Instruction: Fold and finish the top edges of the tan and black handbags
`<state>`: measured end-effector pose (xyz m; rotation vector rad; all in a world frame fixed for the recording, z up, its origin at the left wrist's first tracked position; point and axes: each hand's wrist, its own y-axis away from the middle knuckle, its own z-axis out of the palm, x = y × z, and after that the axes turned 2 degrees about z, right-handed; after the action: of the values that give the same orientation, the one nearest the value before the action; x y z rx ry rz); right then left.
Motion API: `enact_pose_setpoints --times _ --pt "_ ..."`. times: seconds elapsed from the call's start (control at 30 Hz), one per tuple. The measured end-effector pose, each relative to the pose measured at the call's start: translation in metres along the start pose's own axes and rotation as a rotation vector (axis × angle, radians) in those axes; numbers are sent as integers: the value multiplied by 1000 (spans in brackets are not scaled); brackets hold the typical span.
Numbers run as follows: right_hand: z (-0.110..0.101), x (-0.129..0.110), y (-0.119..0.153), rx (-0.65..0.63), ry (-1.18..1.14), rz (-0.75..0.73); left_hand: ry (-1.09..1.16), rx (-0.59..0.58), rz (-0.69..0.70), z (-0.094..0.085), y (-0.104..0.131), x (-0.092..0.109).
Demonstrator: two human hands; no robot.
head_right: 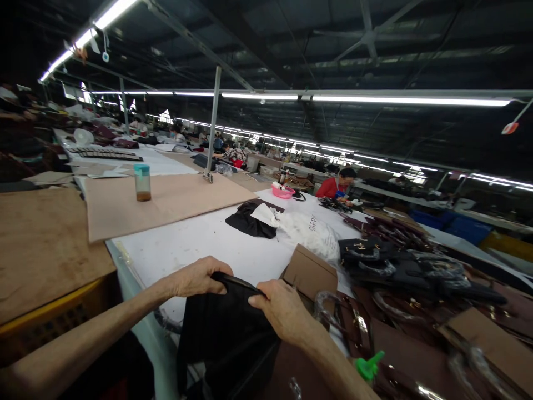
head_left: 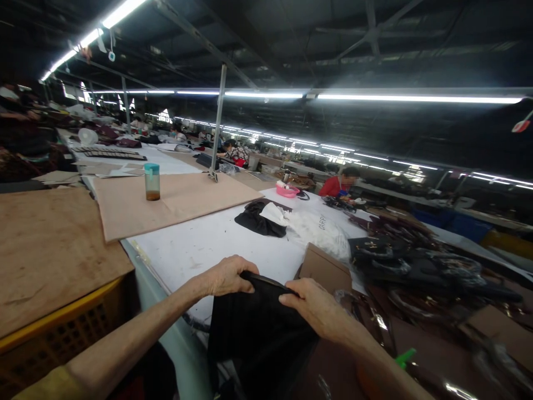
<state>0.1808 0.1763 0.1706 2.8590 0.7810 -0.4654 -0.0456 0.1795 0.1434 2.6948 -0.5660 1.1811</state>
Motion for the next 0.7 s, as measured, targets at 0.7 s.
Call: enact_pose_setpoints --times 0.7 --pt "1 2 -18 -143 -367 14 281 -90 106 -7 -6 -6"
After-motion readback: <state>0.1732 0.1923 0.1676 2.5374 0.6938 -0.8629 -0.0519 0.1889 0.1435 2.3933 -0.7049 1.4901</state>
